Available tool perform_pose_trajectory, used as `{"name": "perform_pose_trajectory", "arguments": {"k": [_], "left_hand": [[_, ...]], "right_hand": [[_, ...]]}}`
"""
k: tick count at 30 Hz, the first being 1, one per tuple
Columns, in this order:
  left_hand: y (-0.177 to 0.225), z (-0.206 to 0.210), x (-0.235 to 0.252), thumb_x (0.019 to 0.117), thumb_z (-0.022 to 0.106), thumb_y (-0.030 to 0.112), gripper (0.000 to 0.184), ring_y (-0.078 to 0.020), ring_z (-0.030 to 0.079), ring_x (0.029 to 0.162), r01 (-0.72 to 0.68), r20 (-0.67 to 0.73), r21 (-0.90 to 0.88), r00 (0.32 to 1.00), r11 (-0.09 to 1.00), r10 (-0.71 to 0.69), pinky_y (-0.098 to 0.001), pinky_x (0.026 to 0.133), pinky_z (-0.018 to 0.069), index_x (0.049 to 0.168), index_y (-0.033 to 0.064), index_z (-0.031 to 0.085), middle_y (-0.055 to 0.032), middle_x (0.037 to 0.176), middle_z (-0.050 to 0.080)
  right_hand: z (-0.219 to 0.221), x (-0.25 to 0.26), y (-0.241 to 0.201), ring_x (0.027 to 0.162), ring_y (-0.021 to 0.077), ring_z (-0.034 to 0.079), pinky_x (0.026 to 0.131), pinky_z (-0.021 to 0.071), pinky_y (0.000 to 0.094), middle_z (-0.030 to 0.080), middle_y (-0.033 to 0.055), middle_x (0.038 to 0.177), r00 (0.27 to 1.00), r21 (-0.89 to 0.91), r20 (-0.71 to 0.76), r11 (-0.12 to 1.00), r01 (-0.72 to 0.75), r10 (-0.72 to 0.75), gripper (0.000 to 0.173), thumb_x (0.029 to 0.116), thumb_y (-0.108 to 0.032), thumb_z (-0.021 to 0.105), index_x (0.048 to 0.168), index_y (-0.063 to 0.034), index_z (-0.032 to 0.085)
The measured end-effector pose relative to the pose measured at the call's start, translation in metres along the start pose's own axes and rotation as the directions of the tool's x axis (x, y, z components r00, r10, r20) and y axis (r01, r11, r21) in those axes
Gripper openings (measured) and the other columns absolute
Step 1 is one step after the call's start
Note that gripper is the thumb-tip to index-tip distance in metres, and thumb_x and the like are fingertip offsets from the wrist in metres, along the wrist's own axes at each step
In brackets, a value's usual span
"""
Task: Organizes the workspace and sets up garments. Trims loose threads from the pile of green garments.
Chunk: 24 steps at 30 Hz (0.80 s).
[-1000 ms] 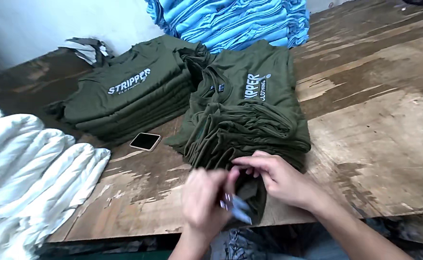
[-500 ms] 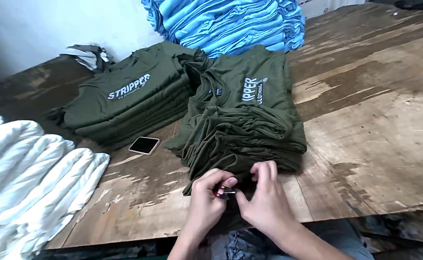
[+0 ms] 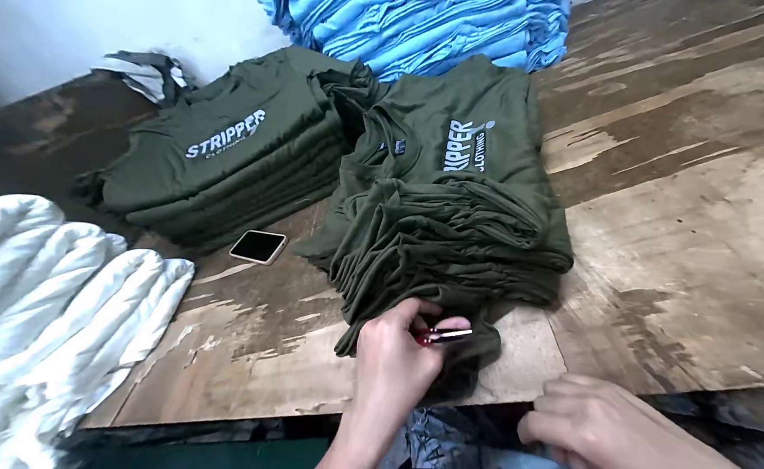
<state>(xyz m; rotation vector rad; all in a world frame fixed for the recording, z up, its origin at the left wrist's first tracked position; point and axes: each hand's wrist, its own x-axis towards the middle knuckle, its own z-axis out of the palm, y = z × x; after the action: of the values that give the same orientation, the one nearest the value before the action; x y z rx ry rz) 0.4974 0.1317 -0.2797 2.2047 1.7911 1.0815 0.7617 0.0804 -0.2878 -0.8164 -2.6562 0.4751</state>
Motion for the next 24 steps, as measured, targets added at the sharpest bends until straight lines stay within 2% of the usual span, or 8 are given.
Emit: {"name": "perform_pose_trajectory", "arguments": {"k": [2,6,9,11,14,19,21,24], "left_hand": [[0.011,0.012,0.001,0.0834,0.074,0.040,0.022,-0.0029,0.059,0.055,0.015,-0.126,0.061,0.992,0.998,-0.008,-0.0286,0.051,0.0514,0.082,0.0183,0.072,0.0107,0.062,0.062],[0.015,0.014,-0.001,0.0834,0.073,0.029,0.010,0.0022,0.063,0.062,0.035,-0.124,-0.093,0.991,0.995,-0.047,-0.0215,0.056,0.0547,0.086,0.0204,0.069,0.0134,0.070,0.065],[0.009,0.010,-0.001,0.0816,0.076,0.025,0.009,0.0027,0.063,0.063,0.072,-0.090,-0.227,0.992,0.971,-0.094,-0.0198,0.056,0.0552,0.087,0.0216,0.070,0.0141,0.072,0.067],[0.007,0.008,0.000,0.0803,0.077,0.024,0.010,0.0021,0.064,0.063,0.085,-0.079,-0.246,0.991,0.965,-0.107,-0.0203,0.056,0.0551,0.086,0.0220,0.070,0.0139,0.071,0.067],[0.002,0.007,-0.001,0.0823,0.077,0.025,0.008,0.0021,0.064,0.063,0.073,-0.064,-0.273,0.993,0.959,-0.094,-0.0194,0.056,0.0552,0.086,0.0213,0.071,0.0134,0.071,0.068],[-0.001,0.009,-0.004,0.0849,0.077,0.032,0.012,0.0033,0.063,0.064,0.050,-0.045,-0.263,0.997,0.963,-0.064,-0.0176,0.056,0.0547,0.087,0.0208,0.072,0.0138,0.072,0.068],[0.002,0.009,-0.006,0.0845,0.077,0.032,0.012,0.0030,0.065,0.067,0.063,-0.033,-0.255,0.997,0.965,-0.074,-0.0186,0.059,0.0564,0.089,0.0213,0.073,0.0135,0.076,0.069],[0.009,0.012,-0.014,0.0826,0.076,0.028,0.023,-0.0026,0.069,0.083,0.014,-0.004,-0.217,1.000,0.976,-0.015,-0.0238,0.072,0.0613,0.102,0.0162,0.074,0.0070,0.093,0.071]], "right_hand": [[-0.004,0.000,-0.005,0.085,0.0249,0.073,0.074,0.0587,0.0481,0.075,0.0054,0.091,0.997,0.021,0.020,0.996,-0.081,0.081,0.016,0.0930,-0.020,0.065,0.104,-0.0149,0.075],[0.026,0.033,0.002,0.088,0.0193,0.069,0.072,0.0583,0.0370,0.072,0.0022,0.098,0.850,-0.120,-0.507,0.964,-0.235,0.144,0.023,0.0979,-0.039,0.062,0.104,-0.0218,0.076],[0.043,0.062,0.007,0.096,0.0238,0.067,0.081,0.0568,0.0421,0.071,0.0068,0.113,0.797,-0.144,-0.594,0.960,-0.238,0.109,0.031,0.0936,-0.040,0.070,0.121,-0.0258,0.075],[0.050,0.068,0.009,0.093,0.0173,0.065,0.081,0.0547,0.0360,0.071,0.0016,0.108,0.754,-0.069,-0.647,0.976,-0.207,0.114,0.016,0.0967,-0.037,0.069,0.102,-0.0268,0.080],[0.035,0.049,0.010,0.096,0.0101,0.060,0.085,0.0516,0.0315,0.067,-0.0056,0.099,0.824,0.169,-0.539,0.981,-0.099,0.176,0.019,0.0920,-0.043,0.073,0.083,-0.0273,0.079],[-0.004,0.002,0.022,0.081,0.0181,0.066,0.082,0.0465,0.0472,0.070,-0.0035,0.078,0.997,0.177,0.053,0.982,-0.068,0.060,0.027,0.0851,-0.047,0.078,0.073,-0.0221,0.077],[0.000,0.007,0.019,0.071,0.0169,0.066,0.070,0.0553,0.0434,0.066,-0.0013,0.072,0.984,0.078,-0.137,0.991,-0.107,0.117,0.040,0.0916,-0.053,0.069,0.072,-0.0183,0.073],[0.016,0.034,0.018,0.085,0.0208,0.068,0.070,0.0581,0.0389,0.068,0.0035,0.092,0.881,-0.173,-0.455,0.957,-0.231,0.130,0.015,0.0964,-0.029,0.063,0.094,-0.0179,0.072]]}}
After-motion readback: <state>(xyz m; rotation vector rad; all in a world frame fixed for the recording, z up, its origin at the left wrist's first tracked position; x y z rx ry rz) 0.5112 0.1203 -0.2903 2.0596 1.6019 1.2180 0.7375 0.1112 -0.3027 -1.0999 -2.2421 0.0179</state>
